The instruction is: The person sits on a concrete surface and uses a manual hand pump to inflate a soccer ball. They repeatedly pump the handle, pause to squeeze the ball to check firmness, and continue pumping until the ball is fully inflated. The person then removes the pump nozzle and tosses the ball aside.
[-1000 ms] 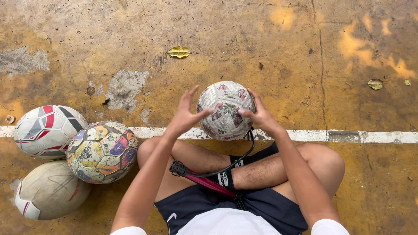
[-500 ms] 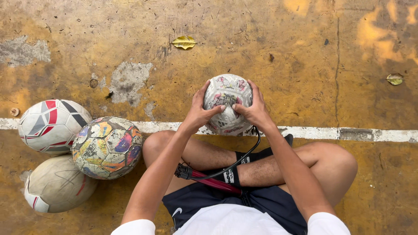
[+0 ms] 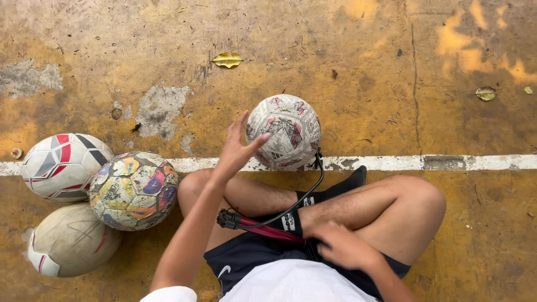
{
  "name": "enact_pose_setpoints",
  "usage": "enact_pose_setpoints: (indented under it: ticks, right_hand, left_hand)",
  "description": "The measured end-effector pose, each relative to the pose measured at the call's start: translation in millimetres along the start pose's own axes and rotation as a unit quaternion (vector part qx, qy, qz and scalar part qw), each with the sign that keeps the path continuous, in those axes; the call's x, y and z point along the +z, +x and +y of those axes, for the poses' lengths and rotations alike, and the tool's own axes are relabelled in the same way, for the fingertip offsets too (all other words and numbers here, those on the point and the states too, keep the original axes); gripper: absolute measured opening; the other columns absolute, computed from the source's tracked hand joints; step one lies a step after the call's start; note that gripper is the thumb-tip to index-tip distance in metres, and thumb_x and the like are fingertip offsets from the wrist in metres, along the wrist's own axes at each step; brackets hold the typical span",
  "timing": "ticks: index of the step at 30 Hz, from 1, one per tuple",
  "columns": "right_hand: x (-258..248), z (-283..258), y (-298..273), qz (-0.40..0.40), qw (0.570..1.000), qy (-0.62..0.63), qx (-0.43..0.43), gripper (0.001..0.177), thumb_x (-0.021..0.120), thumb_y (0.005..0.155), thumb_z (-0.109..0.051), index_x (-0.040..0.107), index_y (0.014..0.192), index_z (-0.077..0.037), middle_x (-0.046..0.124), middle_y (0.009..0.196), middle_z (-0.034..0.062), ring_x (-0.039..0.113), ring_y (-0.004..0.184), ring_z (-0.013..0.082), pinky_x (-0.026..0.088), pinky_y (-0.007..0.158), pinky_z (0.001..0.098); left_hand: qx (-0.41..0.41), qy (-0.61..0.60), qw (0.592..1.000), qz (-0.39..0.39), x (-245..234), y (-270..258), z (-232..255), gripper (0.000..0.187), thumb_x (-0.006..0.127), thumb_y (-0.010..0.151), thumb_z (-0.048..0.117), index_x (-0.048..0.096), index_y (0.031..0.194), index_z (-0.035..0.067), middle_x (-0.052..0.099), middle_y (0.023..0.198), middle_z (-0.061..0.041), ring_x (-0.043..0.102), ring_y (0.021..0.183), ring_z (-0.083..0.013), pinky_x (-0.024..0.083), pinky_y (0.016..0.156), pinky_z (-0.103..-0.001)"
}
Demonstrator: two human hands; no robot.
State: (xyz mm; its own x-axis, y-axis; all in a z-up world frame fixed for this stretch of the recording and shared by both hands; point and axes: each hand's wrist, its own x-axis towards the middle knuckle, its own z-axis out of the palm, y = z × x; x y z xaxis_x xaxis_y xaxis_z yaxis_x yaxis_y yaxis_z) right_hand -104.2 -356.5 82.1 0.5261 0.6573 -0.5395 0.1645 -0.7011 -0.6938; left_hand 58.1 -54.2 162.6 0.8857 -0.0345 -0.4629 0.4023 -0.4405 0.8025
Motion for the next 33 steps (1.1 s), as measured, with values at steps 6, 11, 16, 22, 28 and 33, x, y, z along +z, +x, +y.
enact_pose_setpoints:
  ticks: [6, 11, 16, 22, 28, 33]
  right_hand:
    - [27, -36, -14, -0.067, 0.995, 0.004, 0.077, 0.064, 0.062, 0.091, -0.029, 0.042, 0.152, -0.03, 0.053, 0.136, -0.0044, 0.042, 0.127, 0.0153, 0.027, 0.093, 0.0327]
    - [54, 11, 14, 0.04, 0.998, -0.03, 0.049, 0.034, 0.064, 0.096, -0.04, 0.061, 0.125, -0.023, 0.064, 0.115, 0.0028, 0.058, 0.114, 0.0248, 0.043, 0.09, 0.0415]
    - [49, -4, 20, 0.018, 0.986, -0.12, 0.117, 0.032, 0.059, 0.1, -0.036, 0.055, 0.128, -0.019, 0.063, 0.119, 0.0075, 0.065, 0.103, 0.0366, 0.05, 0.08, 0.0546]
    - [44, -4, 11, 0.048, 0.997, -0.046, 0.046, 0.023, 0.067, 0.094, -0.04, 0.066, 0.104, -0.02, 0.062, 0.1, 0.0026, 0.063, 0.098, 0.0253, 0.047, 0.085, 0.0445]
    - [1, -25, -13, 0.076, 0.971, 0.227, 0.003, 0.036, 0.062, 0.093, -0.044, 0.077, 0.111, -0.016, 0.076, 0.113, -0.0019, 0.069, 0.108, 0.0118, 0.049, 0.097, 0.0278]
    - [-1, 6, -23, 0.071, 0.929, 0.363, -0.003, 0.096, 0.09, 0.063, -0.056, 0.057, 0.143, -0.015, 0.063, 0.145, 0.0007, 0.057, 0.137, 0.015, 0.044, 0.114, 0.0354]
  left_hand:
    - [0.171, 0.156, 0.906, -0.354, -54, -39, -112, 0.112, 0.082, 0.063, 0.063, 0.037, 0.152, 0.012, 0.041, 0.16, -0.009, 0.037, 0.147, -0.0227, 0.028, 0.12, -0.037]
    - [0.219, 0.257, 0.889, -0.31, -41, -98, -139, 0.098, 0.092, 0.063, 0.05, 0.049, 0.147, 0.025, 0.046, 0.157, -0.004, 0.021, 0.153, -0.0291, 0.006, 0.121, -0.057]
    - [0.334, 0.296, 0.869, -0.216, -35, -115, -143, 0.059, 0.075, 0.082, 0.017, 0.057, 0.138, 0.014, 0.058, 0.137, -0.012, 0.053, 0.126, -0.0313, 0.033, 0.113, -0.046]
    - [0.265, 0.211, 0.937, -0.088, -27, -111, -124, 0.041, 0.073, 0.083, 0.056, 0.077, 0.089, 0.015, 0.078, 0.081, 0.001, 0.074, 0.071, -0.0172, 0.052, 0.065, -0.036]
    - [0.276, 0.114, 0.952, -0.069, -26, -86, -127, 0.038, 0.083, 0.078, 0.043, 0.064, 0.074, 0.01, 0.062, 0.068, 0.004, 0.058, 0.068, -0.0123, 0.044, 0.067, -0.032]
    - [0.219, 0.079, 0.964, -0.125, -42, -92, -109, 0.036, 0.08, 0.079, 0.042, 0.065, 0.071, 0.01, 0.082, 0.078, 0.001, 0.07, 0.071, -0.008, 0.048, 0.067, -0.026]
